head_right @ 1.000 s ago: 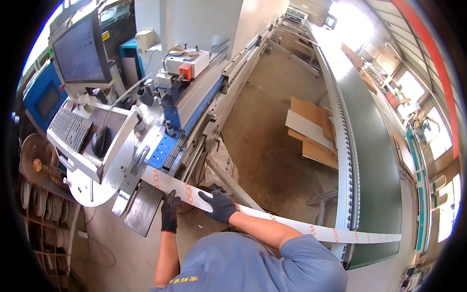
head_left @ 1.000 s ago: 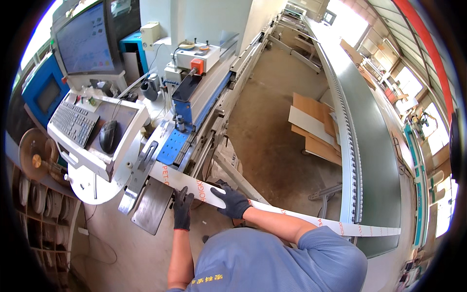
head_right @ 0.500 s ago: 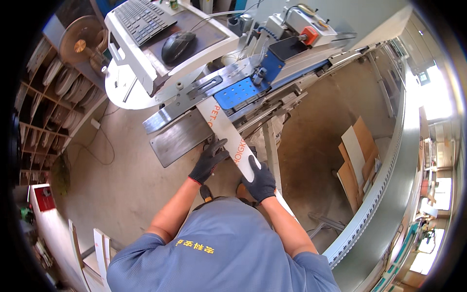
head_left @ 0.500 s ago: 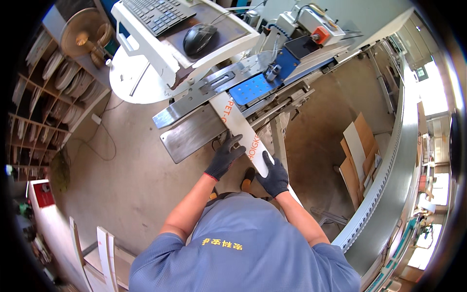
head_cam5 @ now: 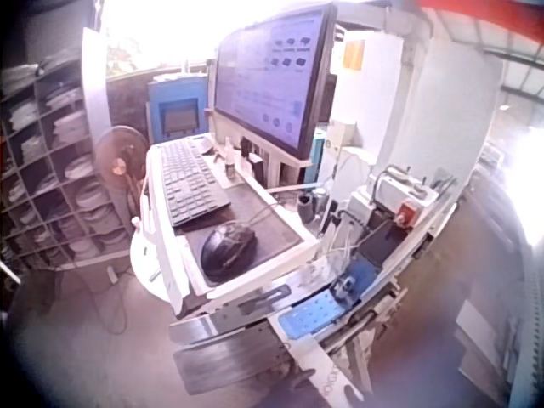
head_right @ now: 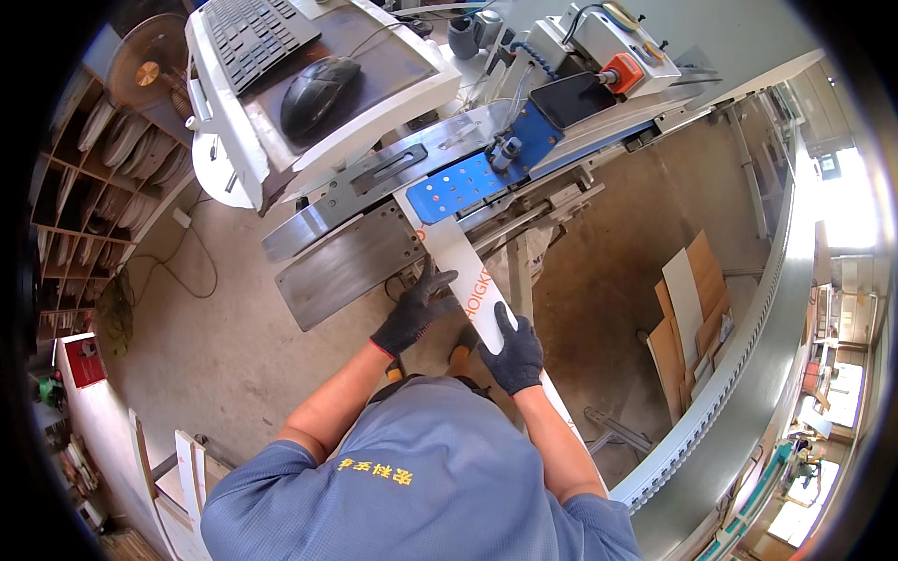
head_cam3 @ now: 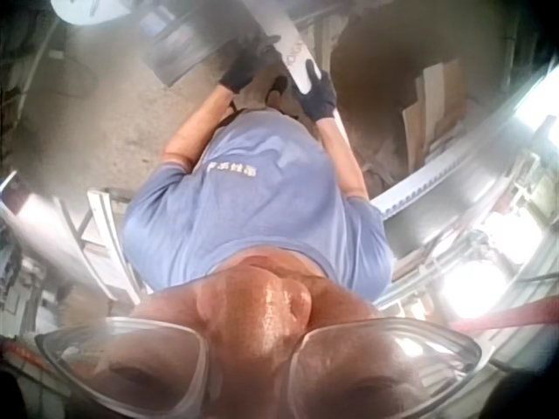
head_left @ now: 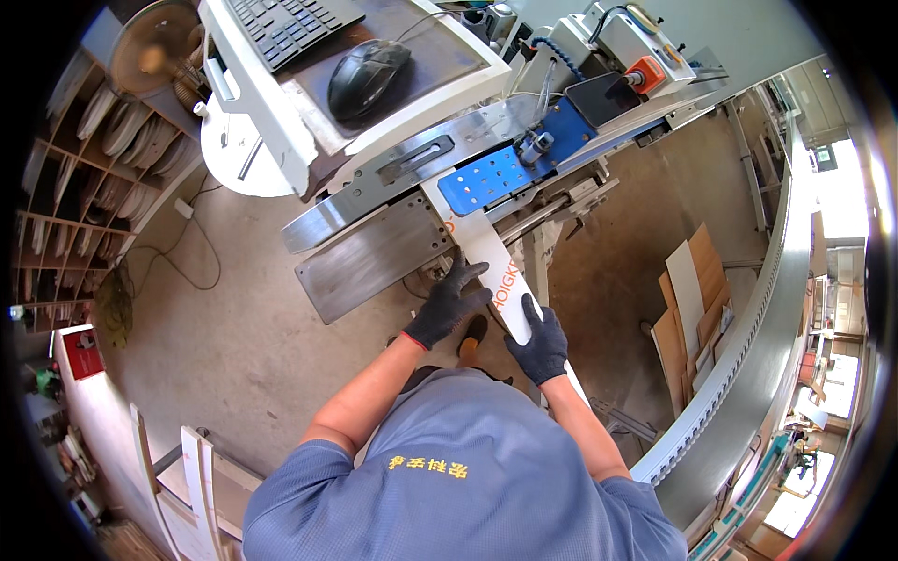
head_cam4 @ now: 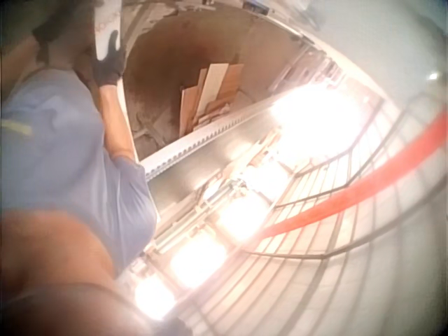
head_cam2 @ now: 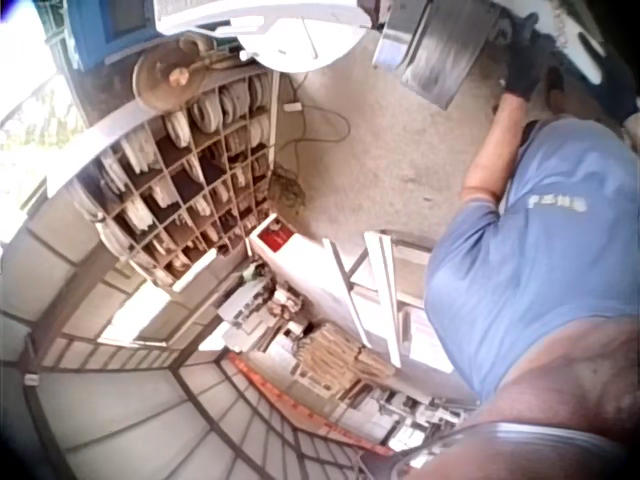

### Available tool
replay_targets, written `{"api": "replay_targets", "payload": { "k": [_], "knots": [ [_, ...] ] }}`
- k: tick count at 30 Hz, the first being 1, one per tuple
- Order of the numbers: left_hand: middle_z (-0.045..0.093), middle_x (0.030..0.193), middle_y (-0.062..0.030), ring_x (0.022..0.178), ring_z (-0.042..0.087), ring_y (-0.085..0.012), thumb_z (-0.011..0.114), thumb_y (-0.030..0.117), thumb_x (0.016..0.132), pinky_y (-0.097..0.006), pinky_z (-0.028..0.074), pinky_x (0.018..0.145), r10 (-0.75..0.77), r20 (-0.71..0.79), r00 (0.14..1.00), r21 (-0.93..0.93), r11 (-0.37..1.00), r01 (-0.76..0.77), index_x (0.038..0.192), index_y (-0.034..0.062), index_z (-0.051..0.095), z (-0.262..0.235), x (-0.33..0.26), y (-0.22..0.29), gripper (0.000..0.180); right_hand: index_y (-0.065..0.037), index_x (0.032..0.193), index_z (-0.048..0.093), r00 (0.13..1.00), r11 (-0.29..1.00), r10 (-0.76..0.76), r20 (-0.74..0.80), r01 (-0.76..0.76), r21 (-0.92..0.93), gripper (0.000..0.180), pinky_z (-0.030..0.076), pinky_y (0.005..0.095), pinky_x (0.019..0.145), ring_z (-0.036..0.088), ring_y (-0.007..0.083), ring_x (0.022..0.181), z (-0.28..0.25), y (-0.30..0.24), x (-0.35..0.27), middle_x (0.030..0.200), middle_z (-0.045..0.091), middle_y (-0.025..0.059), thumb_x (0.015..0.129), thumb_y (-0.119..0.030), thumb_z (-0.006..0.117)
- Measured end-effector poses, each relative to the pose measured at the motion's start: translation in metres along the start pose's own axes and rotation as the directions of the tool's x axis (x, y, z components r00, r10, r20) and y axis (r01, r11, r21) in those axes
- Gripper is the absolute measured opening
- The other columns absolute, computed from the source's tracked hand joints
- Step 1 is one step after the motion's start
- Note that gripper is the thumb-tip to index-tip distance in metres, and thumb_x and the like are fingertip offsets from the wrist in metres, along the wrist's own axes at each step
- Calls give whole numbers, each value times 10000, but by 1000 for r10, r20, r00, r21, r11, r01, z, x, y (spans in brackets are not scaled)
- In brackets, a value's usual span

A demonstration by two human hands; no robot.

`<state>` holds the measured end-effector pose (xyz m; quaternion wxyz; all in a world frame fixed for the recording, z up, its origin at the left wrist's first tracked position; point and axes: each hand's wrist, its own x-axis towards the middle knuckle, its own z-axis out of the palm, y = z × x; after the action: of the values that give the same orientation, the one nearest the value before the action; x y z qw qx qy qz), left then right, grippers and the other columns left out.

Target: The person repeatedly picks up long white plastic sheets from a stack on the floor and feeds them into a processing machine. They guide the sheets through the machine's rollers and then retrieve them from the output side, placing them onto a growing pile.

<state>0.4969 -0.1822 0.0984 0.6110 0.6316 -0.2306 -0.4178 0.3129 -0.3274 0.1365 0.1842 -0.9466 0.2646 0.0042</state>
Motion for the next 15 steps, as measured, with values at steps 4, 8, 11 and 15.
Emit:
{"api": "replay_targets", "payload": {
  "k": [4, 8, 11, 15],
  "knots": [
    [140, 1588, -259, 1402, 379, -279, 739, 273, 860, -391, 343, 1127, 29, -4, 1000, -84, 996, -29, 1396, 48, 508, 16, 21, 3, 625, -179, 1414, 492, 1000, 1000, 11, 14, -11, -4, 794, 493, 455, 849, 583, 353, 1023, -10, 18, 15, 1121, 559, 164, 689, -322, 783],
    [249, 1533, -333, 1323, 488, -287, 758, 295, 826, -387, 396, 1087, 76, -77, 994, -34, 996, -79, 1334, 30, 566, 41, 47, -11, 605, -179, 1411, 492, 999, 1000, -24, -22, 24, -4, 802, 495, 452, 853, 582, 351, 1028, -14, 41, 30, 1131, 560, 163, 677, -314, 787],
    [111, 1575, -315, 1368, 432, -296, 718, 269, 865, -396, 374, 1106, 24, -10, 1000, 31, 999, -24, 1353, 13, 547, 47, 58, 21, 577, -180, 1409, 494, 1000, 1000, -13, -26, 14, 10, 805, 497, 452, 858, 583, 351, 1034, -20, 55, 38, 1143, 563, 163, 672, -310, 789],
    [57, 1586, -320, 1287, 498, -285, 698, 296, 875, -388, 403, 1064, 36, 9, 999, 54, 998, -37, 1337, 12, 567, 61, 77, 31, 558, -167, 1418, 484, 1000, 1000, -18, -19, 18, -2, 836, 502, 448, 870, 587, 360, 1039, -29, 74, 52, 1159, 564, 171, 657, -288, 808]
  ]
}}
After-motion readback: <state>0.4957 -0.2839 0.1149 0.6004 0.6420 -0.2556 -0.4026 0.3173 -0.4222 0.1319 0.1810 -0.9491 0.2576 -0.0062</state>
